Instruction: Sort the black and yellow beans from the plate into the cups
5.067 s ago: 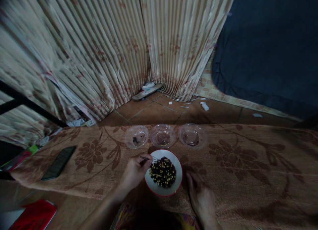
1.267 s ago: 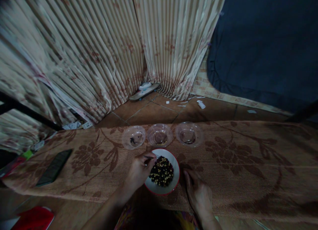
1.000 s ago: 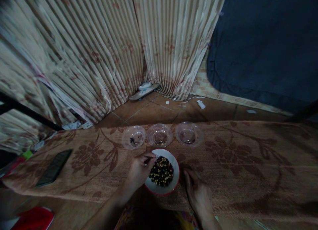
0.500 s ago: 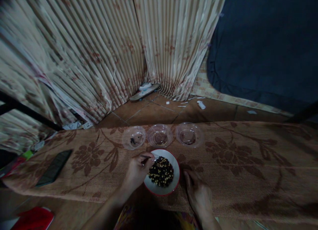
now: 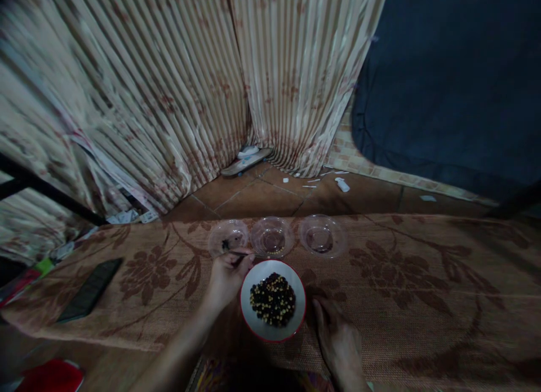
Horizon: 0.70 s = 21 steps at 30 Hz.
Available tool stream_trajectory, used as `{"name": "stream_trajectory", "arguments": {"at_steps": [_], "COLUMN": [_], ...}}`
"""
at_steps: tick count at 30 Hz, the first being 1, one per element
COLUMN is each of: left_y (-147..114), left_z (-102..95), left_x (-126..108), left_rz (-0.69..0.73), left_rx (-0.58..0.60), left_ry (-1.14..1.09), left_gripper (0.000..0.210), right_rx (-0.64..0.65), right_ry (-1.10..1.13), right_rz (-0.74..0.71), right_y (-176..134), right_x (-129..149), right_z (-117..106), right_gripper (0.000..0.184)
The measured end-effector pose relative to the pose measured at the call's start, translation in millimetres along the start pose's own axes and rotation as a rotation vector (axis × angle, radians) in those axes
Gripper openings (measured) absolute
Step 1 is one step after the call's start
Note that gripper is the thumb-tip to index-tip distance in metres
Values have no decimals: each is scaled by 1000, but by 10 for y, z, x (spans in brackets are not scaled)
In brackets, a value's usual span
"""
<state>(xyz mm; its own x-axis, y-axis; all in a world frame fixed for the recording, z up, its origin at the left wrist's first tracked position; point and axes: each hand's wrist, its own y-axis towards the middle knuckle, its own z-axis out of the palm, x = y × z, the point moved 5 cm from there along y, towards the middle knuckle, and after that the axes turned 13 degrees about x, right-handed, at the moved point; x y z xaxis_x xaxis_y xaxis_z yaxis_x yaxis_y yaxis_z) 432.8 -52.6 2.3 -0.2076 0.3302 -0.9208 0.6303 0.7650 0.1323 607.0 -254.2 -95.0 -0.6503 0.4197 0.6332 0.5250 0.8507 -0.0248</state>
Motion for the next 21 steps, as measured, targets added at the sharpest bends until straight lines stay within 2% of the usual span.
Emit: {"name": "stream_trajectory", "arguments": {"at_steps": [5,9,13,21], "left_y": [292,359,255,-121], "left_z": [-46,-34,-19,93], "left_x": [68,109,128,-4], "left_rz": [26,23,-6,-53], "left_rx": [-24,-24,-5,133], "left_ry": [52,99,99,69], "left_gripper": [15,15,14,14], "right_rx": [13,20,26,26], "right_ry": [-7,11,13,8], "right_rz": [22,18,8,15], "right_y": [-2,2,0,8], "right_x": [-27,-41,-7,2], "right_z": [7,20,10,0], "right_gripper": [44,43,42,42]}}
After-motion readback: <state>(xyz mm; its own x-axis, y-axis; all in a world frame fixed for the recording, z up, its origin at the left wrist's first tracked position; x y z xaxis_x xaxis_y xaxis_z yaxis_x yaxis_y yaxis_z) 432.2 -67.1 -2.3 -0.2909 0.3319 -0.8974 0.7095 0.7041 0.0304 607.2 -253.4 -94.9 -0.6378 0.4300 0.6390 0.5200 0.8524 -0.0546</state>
